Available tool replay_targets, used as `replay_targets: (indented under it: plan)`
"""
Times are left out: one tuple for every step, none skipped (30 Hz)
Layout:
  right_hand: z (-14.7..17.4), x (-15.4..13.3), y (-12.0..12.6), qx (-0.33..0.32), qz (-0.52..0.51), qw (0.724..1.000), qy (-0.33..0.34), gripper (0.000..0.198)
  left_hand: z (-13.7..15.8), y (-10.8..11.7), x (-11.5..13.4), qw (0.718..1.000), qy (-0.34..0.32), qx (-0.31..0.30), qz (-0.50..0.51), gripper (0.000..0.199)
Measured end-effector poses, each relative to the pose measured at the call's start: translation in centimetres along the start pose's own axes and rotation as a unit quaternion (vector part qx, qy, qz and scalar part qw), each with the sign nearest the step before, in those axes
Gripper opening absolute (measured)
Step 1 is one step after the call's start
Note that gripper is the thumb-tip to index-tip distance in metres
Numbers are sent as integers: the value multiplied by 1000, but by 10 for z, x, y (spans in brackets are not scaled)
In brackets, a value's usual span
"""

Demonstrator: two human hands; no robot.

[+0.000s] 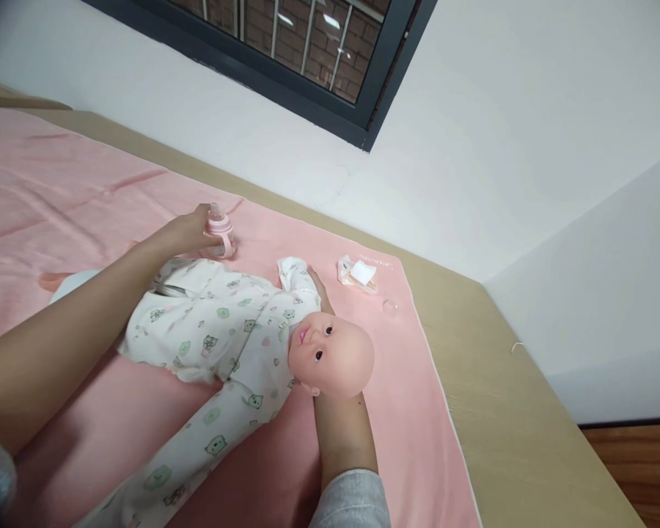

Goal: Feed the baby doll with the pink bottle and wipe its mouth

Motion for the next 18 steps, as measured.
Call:
replay_targets:
  plan:
    - [0, -3, -2, -8, 27, 1000, 14, 30, -1, -1, -1, 1000, 3, -8, -6, 102]
    - [0, -2, -6, -31, 80, 996, 12, 32, -2, -1, -1, 1000, 0, -15, -8, 102]
    - [2, 3, -12, -61, 143, 988, -4, 36, -3, 0, -1, 1000, -2, -21, -8, 104]
    - [3, 9, -17, -93, 195, 976, -28, 39, -3, 3, -2, 1000, 1, -24, -10, 110]
    - [6, 15, -19, -115, 227, 966, -54, 40, -4, 6, -4, 999, 11, -28, -14, 122]
    - [7, 21, -20, -122, 239, 960, -78, 40, -3, 11, -6, 999, 25, -30, -20, 135]
    - [8, 23, -17, -110, 234, 961, -95, 40, -2, 20, -6, 999, 40, -24, -24, 146]
    - [8, 23, -14, -93, 212, 968, -101, 38, 2, 32, -4, 998, 52, -5, -25, 152]
    - [7, 19, -10, -66, 172, 979, -90, 35, 7, 46, 1, 998, 60, 18, -25, 152]
    - [4, 12, -4, -30, 116, 991, -64, 31, 15, 65, 12, 997, 54, 61, -17, 144]
    - [1, 4, 4, 18, 46, 998, -31, 25, 25, 83, 26, 994, 41, 102, -10, 131]
    - [-2, -4, 15, 79, -40, 996, 5, 17, 36, 98, 43, 991, 32, 131, -14, 117]
    - [-4, -8, 28, 150, -131, 979, 31, 8, 47, 112, 63, 986, 19, 164, -25, 101]
    - [-6, -8, 40, 225, -207, 951, 50, 4, 56, 119, 87, 984, -10, 172, -38, 92]
    - [-8, -7, 48, 286, -254, 922, 64, 8, 62, 120, 112, 984, -41, 167, -52, 84]
    - [-13, -7, 51, 318, -263, 907, 85, 12, 66, 114, 140, 984, -96, 137, -68, 75]
    - [-19, -13, 51, 330, -236, 905, 127, 14, 68, 107, 166, 980, -146, 114, -74, 65]
    - [-26, -24, 46, 315, -177, 915, 182, 15, 67, 95, 189, 976, -192, 77, -67, 59]
Point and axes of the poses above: each hand's wrist, its own z-axis away from the middle knuckle, its own y-axis out of the back of the hand, x = y × z, the point moved 9 cm from there along -z, towards the middle knuckle, and after that the axes turned 12 degrees about -z, right-handed, at the moved point
